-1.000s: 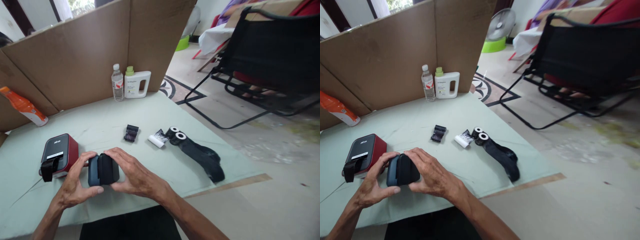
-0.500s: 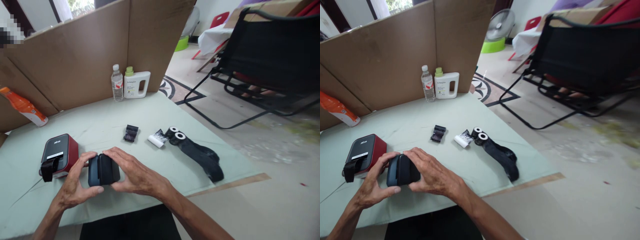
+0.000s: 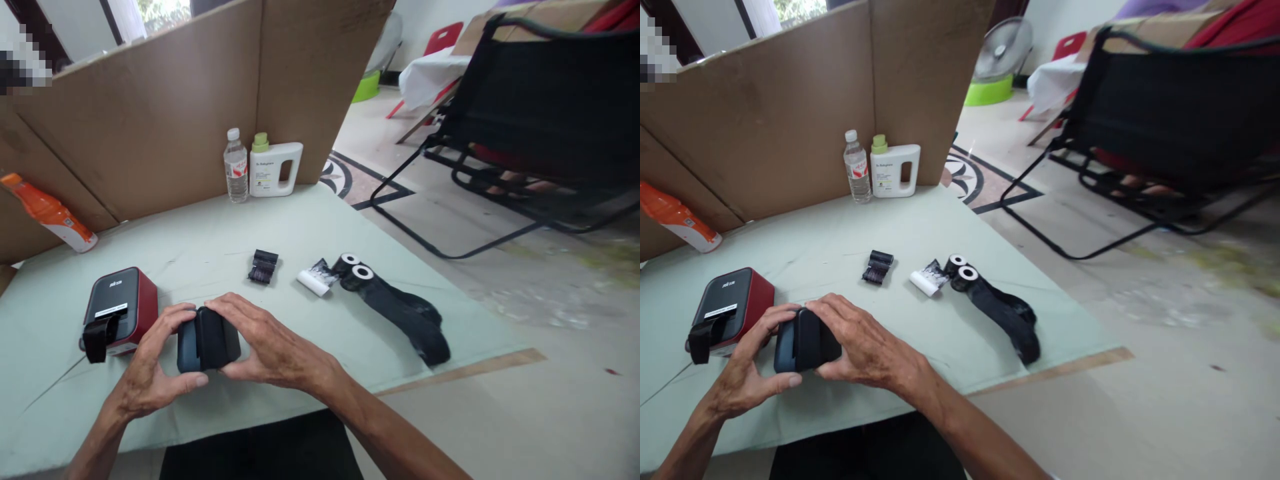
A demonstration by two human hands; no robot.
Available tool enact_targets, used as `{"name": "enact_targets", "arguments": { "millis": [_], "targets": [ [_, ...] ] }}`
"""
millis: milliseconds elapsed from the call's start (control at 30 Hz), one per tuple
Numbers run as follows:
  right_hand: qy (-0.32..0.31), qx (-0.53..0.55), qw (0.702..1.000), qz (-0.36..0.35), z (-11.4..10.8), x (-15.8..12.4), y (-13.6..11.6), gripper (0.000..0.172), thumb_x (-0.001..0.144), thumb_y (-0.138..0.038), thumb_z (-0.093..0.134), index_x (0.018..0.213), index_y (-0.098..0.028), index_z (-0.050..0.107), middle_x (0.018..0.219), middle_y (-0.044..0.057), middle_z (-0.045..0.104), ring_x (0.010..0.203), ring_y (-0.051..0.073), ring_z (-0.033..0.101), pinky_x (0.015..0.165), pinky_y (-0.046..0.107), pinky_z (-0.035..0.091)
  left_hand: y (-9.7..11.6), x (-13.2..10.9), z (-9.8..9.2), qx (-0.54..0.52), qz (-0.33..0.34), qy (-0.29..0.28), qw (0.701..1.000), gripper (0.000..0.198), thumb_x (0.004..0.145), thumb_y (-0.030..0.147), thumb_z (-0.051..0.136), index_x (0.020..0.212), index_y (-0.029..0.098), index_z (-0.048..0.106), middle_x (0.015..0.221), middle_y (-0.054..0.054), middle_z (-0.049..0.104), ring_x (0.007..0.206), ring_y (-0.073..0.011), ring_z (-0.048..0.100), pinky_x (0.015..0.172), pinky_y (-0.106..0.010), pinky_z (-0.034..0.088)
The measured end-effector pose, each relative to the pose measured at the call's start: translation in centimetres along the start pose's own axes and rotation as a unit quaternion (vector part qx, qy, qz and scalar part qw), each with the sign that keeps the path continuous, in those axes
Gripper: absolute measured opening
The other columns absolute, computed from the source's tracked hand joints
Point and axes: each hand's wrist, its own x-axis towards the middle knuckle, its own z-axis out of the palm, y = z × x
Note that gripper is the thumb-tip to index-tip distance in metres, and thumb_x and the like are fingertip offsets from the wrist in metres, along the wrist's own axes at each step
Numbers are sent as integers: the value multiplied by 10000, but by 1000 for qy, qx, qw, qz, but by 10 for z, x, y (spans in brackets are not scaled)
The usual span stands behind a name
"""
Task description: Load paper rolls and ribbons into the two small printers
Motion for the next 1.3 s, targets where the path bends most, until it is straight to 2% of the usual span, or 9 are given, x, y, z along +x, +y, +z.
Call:
{"name": "enact_targets", "arguments": {
  "millis": [167, 433, 700, 933, 1100, 1300],
  "targets": [
    [11, -21, 1000, -17, 1, 0, 1, 841, 724, -85, 773, 1480, -179, 418, 1370, 161, 576, 1309, 321, 549, 1099, 508, 513, 1, 1, 0, -4, 4, -2, 1000, 682, 821, 404, 849, 1414, 290, 532, 1470, -150, 555, 1393, -356, 521, 1166, -547, 435],
    [5, -7, 1000, -9, 1, -1, 2, 838, 732, -105, 766, 1488, -197, 417, 1400, 160, 575, 1349, 329, 535, 1128, 522, 486, 1, 1, -1, -4, -6, 4, 1000, 684, 795, 409, 864, 1390, 267, 559, 1450, -165, 578, 1375, -372, 540, 1123, -532, 483],
    [-2, 5, 1000, 10, -2, -2, -2, 804, 730, -118, 765, 1460, -209, 442, 1362, 148, 589, 1311, 327, 557, 1099, 515, 500, 2, -1, 3, 0, -61, 9, 998, 844, 744, 350, 890, 1468, 265, 465, 1461, -164, 572, 1354, -375, 567, 1097, -523, 515],
    [-10, -3, 1000, 19, -7, -2, -4, 780, 711, -77, 758, 1430, -165, 470, 1333, 160, 596, 1277, 313, 570, 1083, 492, 514, 3, 2, 5, 5, -61, 17, 998, 855, 707, 350, 907, 1446, 255, 488, 1441, -150, 592, 1329, -369, 586, 1105, -533, 504],
    [3, 8, 1000, 9, -2, -4, -2, 810, 709, -92, 771, 1451, -178, 459, 1363, 160, 596, 1313, 324, 561, 1110, 506, 498, 1, -3, 7, -19, -76, 42, 996, 927, 656, 338, 944, 1455, 249, 482, 1450, -158, 590, 1331, -371, 591, 1131, -544, 486],
    [25, 17, 999, 10, 8, -6, 4, 861, 700, -126, 797, 1478, -204, 438, 1381, 155, 599, 1325, 332, 568, 1109, 506, 500, 0, -6, 8, -18, -80, 53, 995, 904, 642, 340, 955, 1428, 254, 516, 1446, -158, 598, 1335, -381, 590, 1117, -547, 501]
  ]
}}
